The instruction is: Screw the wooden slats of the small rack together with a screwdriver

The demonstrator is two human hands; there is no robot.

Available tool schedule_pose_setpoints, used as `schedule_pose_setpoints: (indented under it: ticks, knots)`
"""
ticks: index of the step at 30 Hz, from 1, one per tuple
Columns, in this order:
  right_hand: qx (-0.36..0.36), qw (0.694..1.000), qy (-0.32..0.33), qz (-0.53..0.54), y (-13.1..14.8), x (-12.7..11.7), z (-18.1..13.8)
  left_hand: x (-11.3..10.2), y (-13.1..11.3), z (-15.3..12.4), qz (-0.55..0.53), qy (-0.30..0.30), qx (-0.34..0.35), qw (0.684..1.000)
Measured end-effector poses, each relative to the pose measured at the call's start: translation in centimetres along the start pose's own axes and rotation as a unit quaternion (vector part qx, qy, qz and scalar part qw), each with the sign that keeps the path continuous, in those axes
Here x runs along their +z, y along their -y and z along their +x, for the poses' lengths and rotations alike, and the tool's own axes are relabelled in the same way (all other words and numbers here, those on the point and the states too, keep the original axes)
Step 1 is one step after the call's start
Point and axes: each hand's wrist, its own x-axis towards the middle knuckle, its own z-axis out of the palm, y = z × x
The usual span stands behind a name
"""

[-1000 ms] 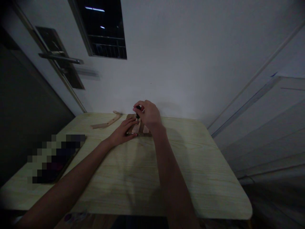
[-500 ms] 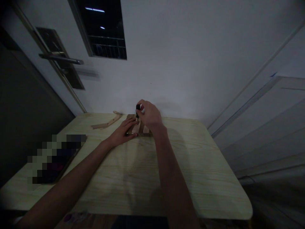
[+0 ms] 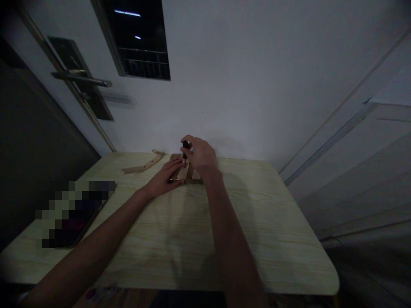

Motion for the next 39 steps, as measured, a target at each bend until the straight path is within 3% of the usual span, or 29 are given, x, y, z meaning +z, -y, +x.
schedule_pose_setpoints:
  ticks: [7,14,25,33,39]
  knots:
    - [-0.011,0.999,-0.027,-0.018,-0.07,0.58,0.04,-0.10,-0.17,-0.06,-0.003,0.006,-0.011,1.000]
    - [-0.025,0.999,-0.004,0.023,-0.02,-0.24,-0.11,0.20,0.50,-0.09,0.000,-0.002,0.006,1.000]
    - [0.019,1.000,-0.023,-0.009,0.15,-0.29,-0.06,-0.09,0.33,0.00,-0.023,0.006,0.012,1.000]
    - [-0.026,1.000,0.000,-0.006,-0.54,-0.25,0.19,-0.25,-0.06,0.03,-0.044,-0.003,-0.006,0.999]
    - [-0.034,0.999,-0.018,-0.003,-0.40,-0.21,-0.07,-0.43,-0.25,0.19,-0.049,0.010,-0.020,0.999]
